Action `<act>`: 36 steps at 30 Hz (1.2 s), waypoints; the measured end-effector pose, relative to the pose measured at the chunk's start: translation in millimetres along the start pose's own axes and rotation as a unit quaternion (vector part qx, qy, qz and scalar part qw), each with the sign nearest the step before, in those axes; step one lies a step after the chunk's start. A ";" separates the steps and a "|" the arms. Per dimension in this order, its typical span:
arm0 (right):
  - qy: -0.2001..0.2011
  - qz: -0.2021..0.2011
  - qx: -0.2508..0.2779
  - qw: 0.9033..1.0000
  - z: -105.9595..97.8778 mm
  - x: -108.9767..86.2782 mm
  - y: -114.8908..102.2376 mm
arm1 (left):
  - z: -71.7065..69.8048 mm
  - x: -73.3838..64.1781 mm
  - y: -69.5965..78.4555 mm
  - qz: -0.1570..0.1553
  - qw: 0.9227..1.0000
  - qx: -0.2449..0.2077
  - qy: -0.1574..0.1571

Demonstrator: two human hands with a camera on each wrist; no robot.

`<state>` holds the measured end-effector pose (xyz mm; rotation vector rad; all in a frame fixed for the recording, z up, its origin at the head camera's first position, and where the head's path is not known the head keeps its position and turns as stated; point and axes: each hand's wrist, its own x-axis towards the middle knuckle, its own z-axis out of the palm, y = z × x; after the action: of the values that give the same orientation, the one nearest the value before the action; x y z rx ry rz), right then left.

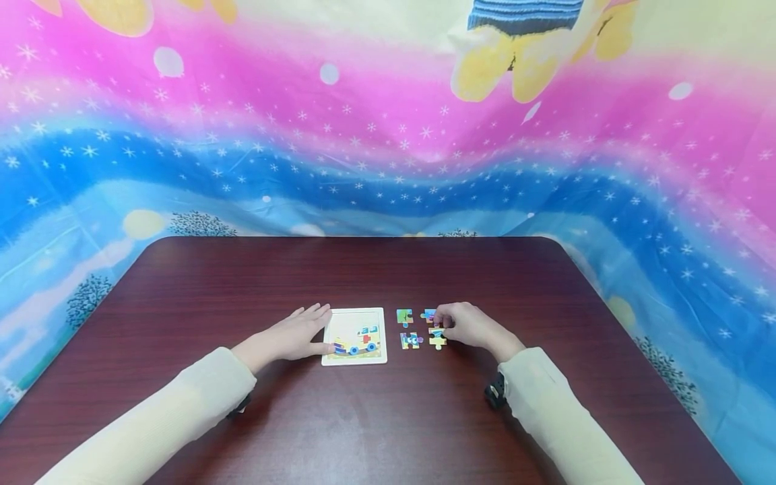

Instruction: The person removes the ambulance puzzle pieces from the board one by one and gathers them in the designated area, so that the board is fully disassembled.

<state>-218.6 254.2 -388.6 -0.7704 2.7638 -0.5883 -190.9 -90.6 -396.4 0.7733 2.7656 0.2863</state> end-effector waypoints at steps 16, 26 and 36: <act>-0.002 0.010 -0.004 1.000 3.8 1.2 -0.6 | 0.8 0.7 -0.4 -0.005 1.000 -0.003 -0.006; -0.005 0.014 -0.005 1.000 2.3 0.7 -2.1 | 2.3 1.7 -2.1 -0.005 1.000 0.002 -0.004; 0.008 -0.005 0.001 1.000 -3.9 2.4 -8.9 | 4.8 2.6 -4.1 -0.003 1.000 0.006 -0.001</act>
<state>-217.7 247.2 -381.5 -0.7834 2.7746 -0.6003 -193.7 -92.2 -402.5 0.7676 2.7705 0.2676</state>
